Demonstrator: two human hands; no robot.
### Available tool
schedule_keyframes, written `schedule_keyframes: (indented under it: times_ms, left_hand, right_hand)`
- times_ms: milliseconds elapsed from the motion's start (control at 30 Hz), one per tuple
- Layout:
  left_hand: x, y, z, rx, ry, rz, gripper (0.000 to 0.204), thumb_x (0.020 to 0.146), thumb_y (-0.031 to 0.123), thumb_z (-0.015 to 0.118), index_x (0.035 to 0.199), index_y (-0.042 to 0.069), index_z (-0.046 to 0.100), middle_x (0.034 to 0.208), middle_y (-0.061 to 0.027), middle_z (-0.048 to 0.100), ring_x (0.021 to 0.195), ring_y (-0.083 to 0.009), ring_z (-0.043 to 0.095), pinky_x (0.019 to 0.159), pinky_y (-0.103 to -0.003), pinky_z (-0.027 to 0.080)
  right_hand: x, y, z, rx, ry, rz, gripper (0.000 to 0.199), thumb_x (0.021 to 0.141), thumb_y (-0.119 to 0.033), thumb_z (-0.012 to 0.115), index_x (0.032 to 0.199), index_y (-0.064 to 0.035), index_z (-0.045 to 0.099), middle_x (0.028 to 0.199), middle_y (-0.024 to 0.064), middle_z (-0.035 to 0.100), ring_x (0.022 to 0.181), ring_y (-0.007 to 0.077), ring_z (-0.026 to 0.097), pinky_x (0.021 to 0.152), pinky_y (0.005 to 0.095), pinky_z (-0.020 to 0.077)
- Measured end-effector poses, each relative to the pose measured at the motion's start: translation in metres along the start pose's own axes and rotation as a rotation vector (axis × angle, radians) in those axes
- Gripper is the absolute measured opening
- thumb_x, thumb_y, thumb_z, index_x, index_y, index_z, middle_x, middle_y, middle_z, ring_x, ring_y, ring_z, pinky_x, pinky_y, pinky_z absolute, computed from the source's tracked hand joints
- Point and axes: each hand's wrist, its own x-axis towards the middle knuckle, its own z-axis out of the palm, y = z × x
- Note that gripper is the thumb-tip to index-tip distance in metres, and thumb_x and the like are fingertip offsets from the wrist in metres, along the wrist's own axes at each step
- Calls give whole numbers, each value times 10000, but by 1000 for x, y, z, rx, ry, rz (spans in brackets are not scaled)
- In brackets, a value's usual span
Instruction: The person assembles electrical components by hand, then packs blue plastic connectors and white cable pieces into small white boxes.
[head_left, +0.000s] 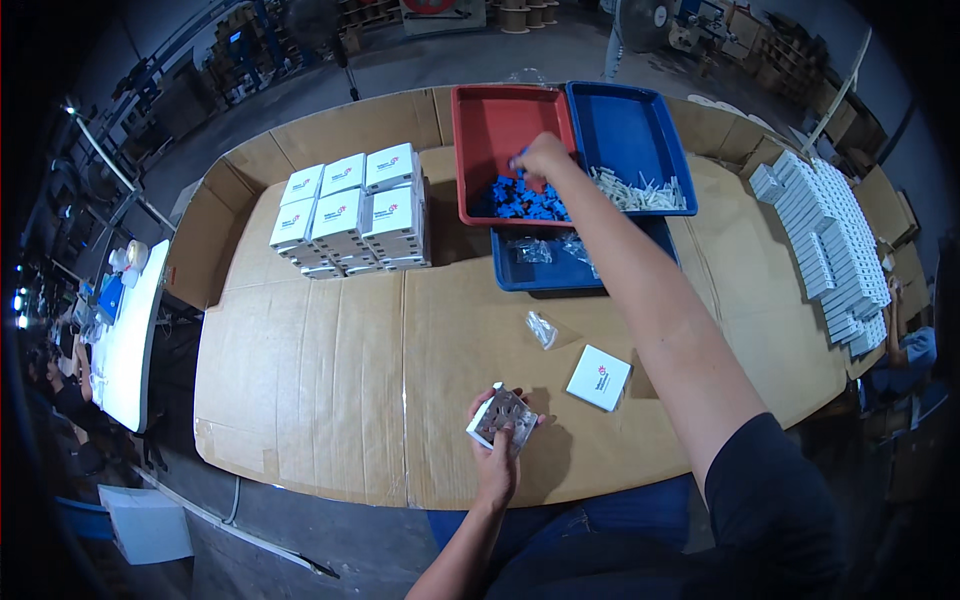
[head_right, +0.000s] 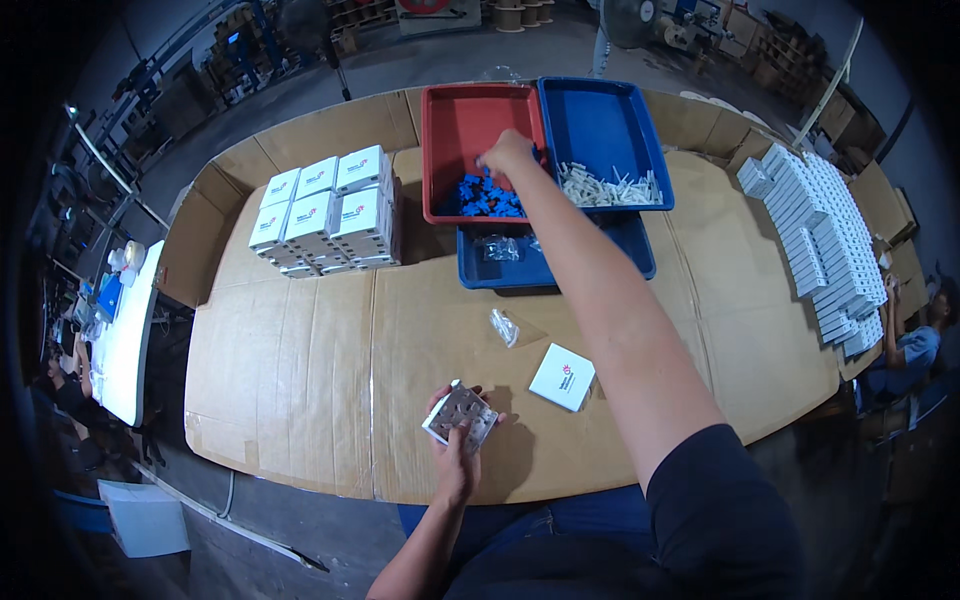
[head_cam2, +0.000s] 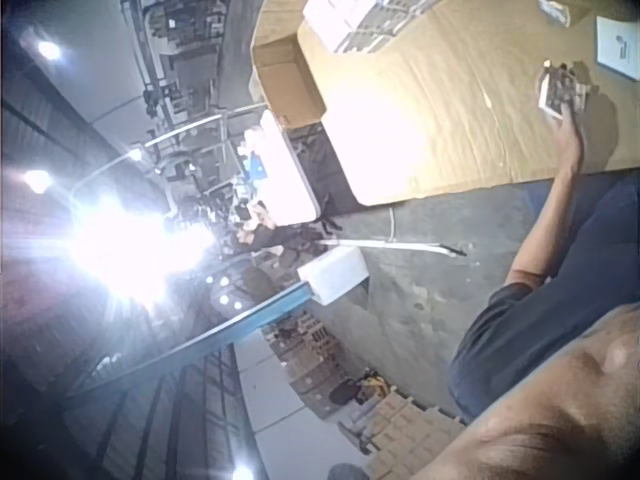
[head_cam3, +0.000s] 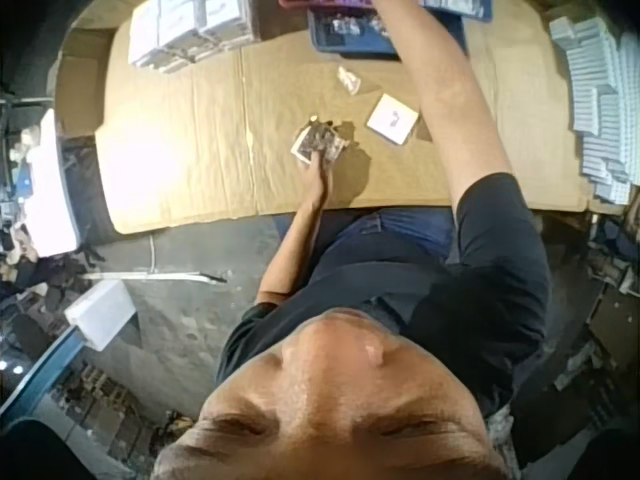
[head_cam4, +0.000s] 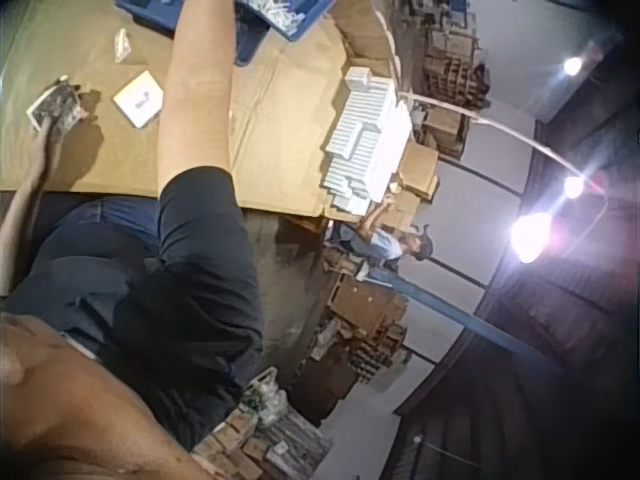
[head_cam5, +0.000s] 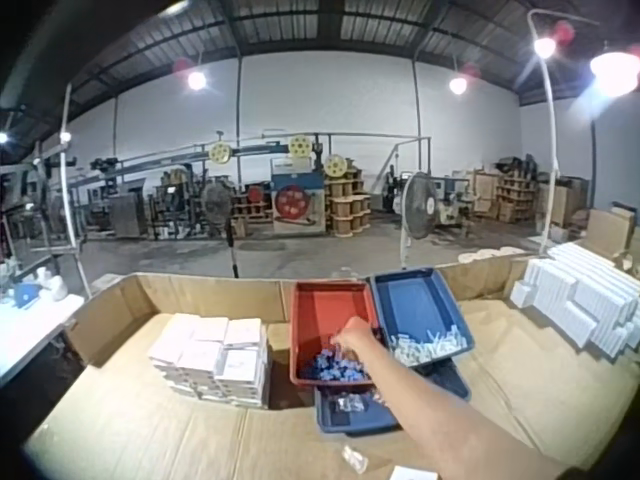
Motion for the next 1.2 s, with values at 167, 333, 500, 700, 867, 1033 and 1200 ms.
schedule_keyframes:
  times_ms: [167, 333, 500, 700, 867, 1033, 1200]
  left_hand:
    - [-2, 9, -11, -36, -26, 26, 615, 997, 257, 554, 1568, 142, 354, 1434, -220, 548, 1298, -365, 592, 1012, -622, 560]
    - [4, 29, -16, -277, 13, -88, 684, 1042, 460, 469, 1631, 155, 305, 1450, -206, 557, 1317, -391, 583, 1038, -623, 537]
    - [18, 25, 14, -10, -47, -70, 716, 1072, 525, 456, 1670, 191, 247, 1517, -149, 504, 1375, -329, 541, 1160, -448, 452]
    - [-1, 17, 15, 401, -165, 31, 744, 1120, 566, 340, 1692, 133, 140, 1553, -147, 436, 1429, -249, 437, 1200, -387, 344]
    - [1, 16, 19, 463, 118, 178, 743, 1115, 592, 321, 1676, 116, 212, 1508, -127, 487, 1326, -248, 538, 1129, -398, 434]
    - [4, 29, -5, 282, 223, 140, 657, 1112, 601, 256, 1627, 206, 359, 1276, -141, 651, 1072, -279, 673, 872, -446, 577]
    - [-3, 46, -1, 46, 57, -190, 670, 1110, 588, 266, 1599, 143, 373, 1349, -186, 634, 1130, -324, 677, 916, -515, 582]
  right_hand:
    - [-26, -33, -12, 272, 157, 6, 464, 894, -262, 809, 1226, 34, 676, 862, 186, 762, 655, 236, 746, 593, 355, 591]
    - [-195, -64, -40, 462, -244, -378, 145, 990, -142, 698, 1082, -30, 720, 930, 65, 728, 820, 124, 694, 696, 289, 581]
    - [-398, -29, -14, 387, -578, -216, 209, 922, -205, 787, 1044, -43, 739, 952, 48, 702, 842, 148, 667, 755, 315, 536]
    - [-455, -15, 5, 523, -273, -251, 148, 898, -55, 726, 1023, 19, 696, 995, 95, 662, 792, 214, 665, 735, 339, 547]
    - [-438, -13, -7, 633, -271, -223, 193, 915, -109, 744, 1008, 46, 676, 1010, 171, 668, 820, 280, 708, 736, 391, 557]
    - [-413, 2, -22, 661, -128, -144, 407, 914, -176, 778, 1256, 3, 649, 1172, 185, 653, 962, 312, 703, 810, 410, 559]
    - [-442, 69, -6, -107, -51, -317, 575, 867, -283, 801, 1375, -75, 627, 1464, 150, 498, 1332, 361, 505, 1085, 561, 424]
